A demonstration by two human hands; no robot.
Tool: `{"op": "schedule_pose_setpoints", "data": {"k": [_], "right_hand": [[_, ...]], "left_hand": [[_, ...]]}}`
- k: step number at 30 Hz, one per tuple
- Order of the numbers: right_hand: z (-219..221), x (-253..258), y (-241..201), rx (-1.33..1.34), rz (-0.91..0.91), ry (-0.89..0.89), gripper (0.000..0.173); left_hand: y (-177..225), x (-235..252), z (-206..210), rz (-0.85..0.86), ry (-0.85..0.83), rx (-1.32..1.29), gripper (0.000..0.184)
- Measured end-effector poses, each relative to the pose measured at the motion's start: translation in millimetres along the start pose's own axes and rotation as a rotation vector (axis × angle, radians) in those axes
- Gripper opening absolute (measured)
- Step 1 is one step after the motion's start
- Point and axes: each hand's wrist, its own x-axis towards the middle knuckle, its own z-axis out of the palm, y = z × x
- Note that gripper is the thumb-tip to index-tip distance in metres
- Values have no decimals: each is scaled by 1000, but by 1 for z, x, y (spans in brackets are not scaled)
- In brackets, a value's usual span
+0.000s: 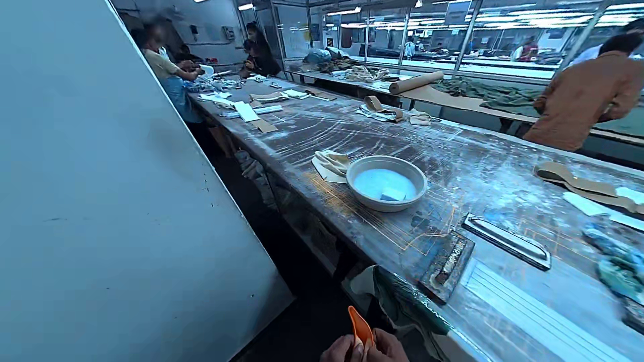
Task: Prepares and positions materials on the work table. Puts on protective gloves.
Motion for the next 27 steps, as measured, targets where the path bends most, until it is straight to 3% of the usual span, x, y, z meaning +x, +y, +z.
{"op": "schedule_pose_setpoints", "data": {"k": [3,7,11,16,20,23,25,27], "right_hand": [[13,32,22,-82,23,102,18],[30,63,47,-274,54,53,21],[61,87,69,-519,-56,-36,29],[74,117,79,-686,-18,-132,40],[61,133,82,-731,66,-225,43],[46,136,85,-762,57,-300,45],[37,128,85,-735,27,-374,44],[28,123,85,-692,-42,-455,42]], "left_hand": [[-22,-2,-4,-4,59,128,24],[-56,0,-8,-153,356,527,31],[-74,6,6,-64,209,514,25],[-71,25,3,-280,163,522,22],[-85,40,8,-421,57,254,32],[-116,64,27,-653,13,-271,33],[-127,78,44,-880,85,-664,31],[-137,91,56,-974,202,-825,36]]}}
